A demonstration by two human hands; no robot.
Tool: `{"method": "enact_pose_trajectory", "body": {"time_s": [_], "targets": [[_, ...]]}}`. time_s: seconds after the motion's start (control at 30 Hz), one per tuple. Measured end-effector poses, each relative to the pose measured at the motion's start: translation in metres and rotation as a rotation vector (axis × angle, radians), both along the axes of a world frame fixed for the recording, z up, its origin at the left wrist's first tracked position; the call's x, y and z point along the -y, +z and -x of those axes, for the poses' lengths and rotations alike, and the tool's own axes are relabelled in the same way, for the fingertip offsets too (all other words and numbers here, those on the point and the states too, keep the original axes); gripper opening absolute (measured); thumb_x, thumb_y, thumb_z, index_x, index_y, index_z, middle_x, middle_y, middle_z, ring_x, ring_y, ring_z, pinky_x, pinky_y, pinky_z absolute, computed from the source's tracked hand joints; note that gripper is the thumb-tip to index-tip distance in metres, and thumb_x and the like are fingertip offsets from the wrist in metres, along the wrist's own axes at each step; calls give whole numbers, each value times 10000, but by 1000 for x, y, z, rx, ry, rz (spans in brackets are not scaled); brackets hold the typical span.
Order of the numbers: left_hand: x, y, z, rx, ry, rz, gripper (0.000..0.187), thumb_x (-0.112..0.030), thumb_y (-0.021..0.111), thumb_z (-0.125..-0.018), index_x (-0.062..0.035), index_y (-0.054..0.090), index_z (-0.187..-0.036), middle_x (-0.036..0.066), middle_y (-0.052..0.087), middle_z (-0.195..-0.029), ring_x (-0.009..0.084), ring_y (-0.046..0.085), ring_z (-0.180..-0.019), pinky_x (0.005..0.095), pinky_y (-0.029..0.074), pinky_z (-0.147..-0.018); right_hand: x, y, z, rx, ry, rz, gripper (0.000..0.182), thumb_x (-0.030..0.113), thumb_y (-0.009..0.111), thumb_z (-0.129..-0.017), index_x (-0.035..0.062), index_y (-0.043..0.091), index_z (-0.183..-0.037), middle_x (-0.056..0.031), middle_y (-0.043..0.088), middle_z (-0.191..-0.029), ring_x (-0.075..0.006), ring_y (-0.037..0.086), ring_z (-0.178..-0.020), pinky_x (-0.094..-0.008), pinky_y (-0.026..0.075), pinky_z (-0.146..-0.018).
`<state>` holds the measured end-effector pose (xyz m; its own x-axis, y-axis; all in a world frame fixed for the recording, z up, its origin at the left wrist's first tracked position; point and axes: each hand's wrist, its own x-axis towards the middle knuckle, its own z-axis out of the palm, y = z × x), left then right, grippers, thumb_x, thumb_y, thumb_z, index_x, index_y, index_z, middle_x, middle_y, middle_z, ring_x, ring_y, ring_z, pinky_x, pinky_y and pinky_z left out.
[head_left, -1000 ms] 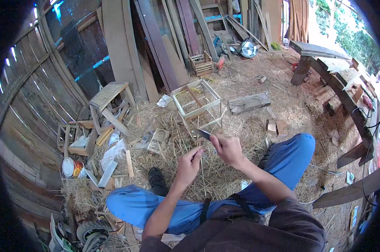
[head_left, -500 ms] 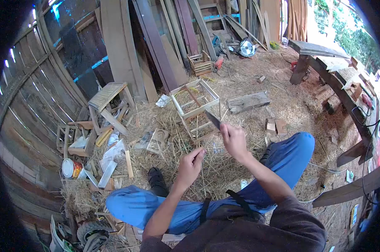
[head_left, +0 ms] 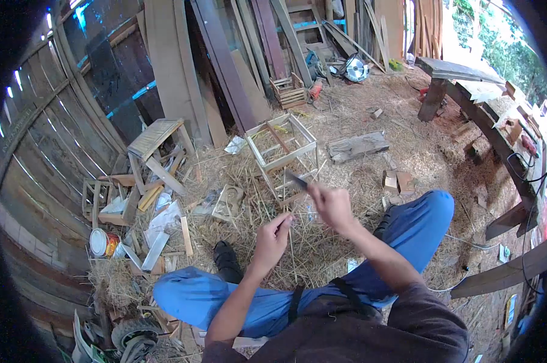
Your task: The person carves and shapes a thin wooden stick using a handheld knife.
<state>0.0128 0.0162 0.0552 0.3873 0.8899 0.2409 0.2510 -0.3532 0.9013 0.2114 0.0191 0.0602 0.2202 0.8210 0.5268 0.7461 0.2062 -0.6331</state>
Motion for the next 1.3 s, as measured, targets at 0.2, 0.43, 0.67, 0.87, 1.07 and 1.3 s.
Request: {"method": "enact_pose_trajectory", "body": {"time_s": [0.2, 0.43, 0.67, 0.87, 1.07, 1.3], "targets": [[1, -1, 1, -34, -33, 84, 288, -206, 565, -1014, 30, 670, -1141, 31, 695, -876, 54, 529, -711, 239, 453, -647, 11, -10, 2, -1, 45, -20, 261, 292, 561, -999, 92, 719, -945, -176, 606, -593, -343, 637, -520, -418, 502, -493], [-4, 0, 0, 35, -59, -57, 316, -221, 544, -1022, 60, 648, -1124, 116, 718, -869, 100, 588, -708, 284, 471, -634, -2, -8, -6, -23, -22, -24, 263, 267, 546, -1010, 94, 740, -967, -150, 630, -584, -268, 591, -428, -391, 490, -441], [-8, -13, 0, 91, -56, -56, 323, -232, 547, -1020, 59, 654, -1108, 101, 712, -825, 86, 536, -625, 290, 438, -572, -1, -2, -4, -4, 3, -3, 303, 270, 535, -1018, 97, 710, -840, -137, 599, -547, -273, 597, -432, -400, 470, -425], [-2, -2, 0, -14, -31, 89, 321, -243, 545, -1022, 35, 652, -1142, 42, 698, -956, 74, 563, -803, 250, 458, -721, 16, -12, 11, 21, 129, 23, 350, 293, 505, -1028, 73, 692, -829, -175, 583, -555, -346, 586, -445, -451, 472, -465], [-5, -3, 2, -5, -32, 7, 311, -240, 553, -1018, 38, 661, -1108, 80, 690, -798, 83, 556, -655, 282, 450, -605, -3, -6, -9, -55, -29, -21, 322, 298, 488, -1034, 103, 735, -967, -176, 617, -596, -325, 618, -474, -442, 483, -466], [-5, -8, -2, 59, -3, -65, 327, -256, 545, -1023, 35, 661, -1114, 86, 702, -819, 86, 535, -640, 281, 452, -603, 10, -8, 9, 7, 104, 81, 322, 335, 514, -1017, 97, 697, -900, -178, 605, -589, -374, 617, -509, -463, 487, -487]]}}
